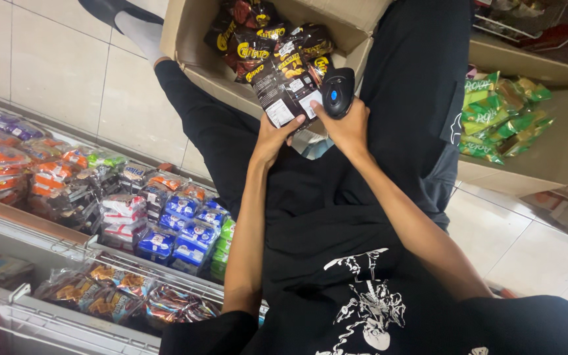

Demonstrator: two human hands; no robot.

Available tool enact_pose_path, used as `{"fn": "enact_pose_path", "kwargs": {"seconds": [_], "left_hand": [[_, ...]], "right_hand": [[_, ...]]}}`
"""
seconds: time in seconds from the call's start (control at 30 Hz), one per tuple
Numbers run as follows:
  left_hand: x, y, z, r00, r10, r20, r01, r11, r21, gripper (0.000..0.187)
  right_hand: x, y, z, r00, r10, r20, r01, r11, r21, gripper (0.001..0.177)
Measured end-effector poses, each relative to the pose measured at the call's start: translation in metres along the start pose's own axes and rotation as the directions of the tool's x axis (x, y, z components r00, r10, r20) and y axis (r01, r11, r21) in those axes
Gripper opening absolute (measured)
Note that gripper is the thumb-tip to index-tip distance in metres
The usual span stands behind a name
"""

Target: The person sits on the floor to scan snack bags using a handheld barcode scanner before placing them onto the wire shelves of a display rack, subsequently using a cloth to wipe down parts of the shelf.

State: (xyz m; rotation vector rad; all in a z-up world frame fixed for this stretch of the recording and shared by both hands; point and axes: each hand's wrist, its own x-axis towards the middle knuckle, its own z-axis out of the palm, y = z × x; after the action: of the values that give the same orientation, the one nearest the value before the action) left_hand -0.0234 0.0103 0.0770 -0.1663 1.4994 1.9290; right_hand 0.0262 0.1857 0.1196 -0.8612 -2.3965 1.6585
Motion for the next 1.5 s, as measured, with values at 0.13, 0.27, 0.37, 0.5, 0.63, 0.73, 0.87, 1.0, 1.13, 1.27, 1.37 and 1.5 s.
{"fn": "enact_pose_path", "kwargs": {"seconds": [0.13,0.27,0.37,0.5,0.63,0.73,0.87,1.0,1.13,1.27,1.37,1.5], "left_hand": [[0.002,-0.007,-0.003,1.000,0.015,0.002,-0.015,1.000,0.021,0.035],[0.006,-0.011,-0.004,0.997,0.059,-0.042,-0.058,0.998,0.035,0.034],[-0.001,-0.010,-0.004,0.996,0.069,-0.058,-0.067,0.997,0.047,0.036],[0.002,0.000,0.001,0.994,0.094,-0.063,-0.090,0.994,0.054,0.040],[0.004,-0.005,-0.003,0.998,0.068,-0.001,-0.068,0.997,0.034,0.042],[0.009,-0.027,-0.014,1.000,0.003,0.024,-0.007,0.989,0.147,0.051],[0.025,-0.051,-0.020,0.998,0.055,0.028,-0.054,0.997,-0.047,0.062],[0.009,-0.028,0.002,0.999,0.002,0.035,-0.002,1.000,0.000,0.085],[-0.026,0.004,0.044,0.984,0.103,0.145,-0.099,0.994,-0.035,0.091],[-0.053,0.025,0.071,0.940,0.217,0.261,-0.170,0.967,-0.191,0.094],[-0.058,0.048,0.087,0.924,0.250,0.290,-0.223,0.967,-0.123,0.099],[-0.080,0.082,0.107,0.936,0.085,0.343,-0.122,0.989,0.088,0.099]], "right_hand": [[-0.002,0.004,0.000,0.997,-0.079,-0.004,0.079,0.997,0.028,0.035],[0.008,0.021,0.005,0.994,-0.009,-0.109,0.010,1.000,0.009,0.037],[0.010,0.030,0.000,0.987,0.023,-0.160,-0.020,1.000,0.021,0.040],[0.013,0.020,-0.003,0.992,-0.016,-0.128,0.009,0.999,-0.051,0.050],[0.021,0.017,-0.011,0.999,-0.015,-0.036,0.015,1.000,0.002,0.046],[0.020,0.022,-0.014,0.995,-0.038,0.095,0.033,0.998,0.055,0.041],[0.022,0.027,-0.024,0.979,-0.093,0.183,0.057,0.979,0.193,0.041],[0.008,0.008,-0.055,0.969,0.093,0.231,-0.155,0.951,0.266,0.038],[-0.028,-0.032,-0.100,0.984,0.039,0.176,-0.090,0.952,0.292,0.045],[-0.062,-0.047,-0.147,0.976,0.005,0.216,-0.113,0.863,0.491,0.043],[-0.088,-0.055,-0.178,0.981,-0.106,0.160,0.014,0.872,0.490,0.044],[-0.118,-0.063,-0.202,0.991,-0.104,0.087,0.041,0.841,0.539,0.049]]}}
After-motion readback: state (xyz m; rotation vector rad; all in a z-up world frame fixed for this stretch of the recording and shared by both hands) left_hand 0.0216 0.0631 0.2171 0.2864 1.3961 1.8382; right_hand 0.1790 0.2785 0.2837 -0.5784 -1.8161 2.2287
